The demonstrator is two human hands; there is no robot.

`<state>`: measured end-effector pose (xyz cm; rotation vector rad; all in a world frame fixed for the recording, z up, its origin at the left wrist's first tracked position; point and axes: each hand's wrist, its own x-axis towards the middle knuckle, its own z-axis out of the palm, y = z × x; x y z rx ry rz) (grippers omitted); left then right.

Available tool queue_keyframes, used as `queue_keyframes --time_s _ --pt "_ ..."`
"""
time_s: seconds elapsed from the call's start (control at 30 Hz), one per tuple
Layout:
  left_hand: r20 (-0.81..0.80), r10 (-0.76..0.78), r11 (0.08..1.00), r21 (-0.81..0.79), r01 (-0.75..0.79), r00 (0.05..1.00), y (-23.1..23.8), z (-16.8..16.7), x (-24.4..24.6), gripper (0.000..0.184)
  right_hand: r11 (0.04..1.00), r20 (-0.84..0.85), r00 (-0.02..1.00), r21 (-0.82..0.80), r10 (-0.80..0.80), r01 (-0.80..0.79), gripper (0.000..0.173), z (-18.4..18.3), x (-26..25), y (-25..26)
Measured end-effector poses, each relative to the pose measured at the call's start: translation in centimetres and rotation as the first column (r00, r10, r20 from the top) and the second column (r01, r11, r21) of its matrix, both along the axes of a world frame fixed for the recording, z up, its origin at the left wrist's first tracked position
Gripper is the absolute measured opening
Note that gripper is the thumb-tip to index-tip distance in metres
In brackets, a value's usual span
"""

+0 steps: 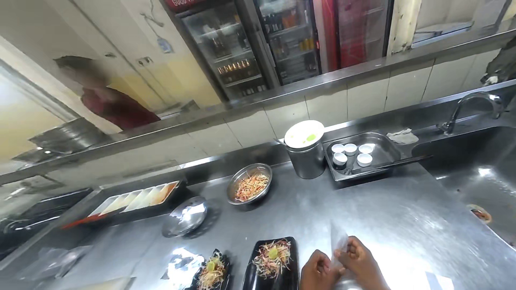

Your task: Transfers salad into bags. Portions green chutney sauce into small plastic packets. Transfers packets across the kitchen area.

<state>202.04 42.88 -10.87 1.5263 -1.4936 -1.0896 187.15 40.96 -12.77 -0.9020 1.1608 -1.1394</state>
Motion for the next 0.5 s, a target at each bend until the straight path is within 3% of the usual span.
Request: queue_keyframes --time_s 0.1,0.17,0.23,0.33,0.4,0.5 --pt "-0.219 0.036 0.996 0.090 -0.016 0.975 -0.7 -0.4 1.0 0.016 1.000 0.022 1.000 0.001 -0.008 0.008 0.023 0.0 -0.7 -0.7" --pt "-0.222 0.083 0.993 0.099 -0.063 0.971 -1.4 -0.6 1.3 0.015 1.000 0.002 1.000 0.009 -0.019 0.019 0.023 0.0 -1.1 -1.1" --pt "-0.041 0.093 0.995 -0.025 -0.094 0.995 -1.5 -0.6 1.0 0.028 0.999 -0.159 0.987 -0.044 0.005 -0.012 0.023 0.1 -1.5 -1.3" --pt "0.240 0.005 0.951 -0.303 0.070 0.971 -1.9 0.0 -0.1 0.064 0.958 -0.473 0.880 -0.230 0.042 -0.170 0.026 0.2 -1.5 -1.1" --pt "0.326 -0.058 0.920 -0.350 0.178 0.944 -2.6 0.3 -0.6 0.060 0.917 -0.560 0.828 -0.324 0.010 -0.231 0.023 0.2 -1.3 -1.1" --pt "0.324 -0.072 0.932 -0.316 0.180 0.943 -3.4 0.3 -0.8 0.041 0.881 -0.615 0.789 -0.375 -0.003 -0.289 0.020 0.3 -1.8 -1.6"
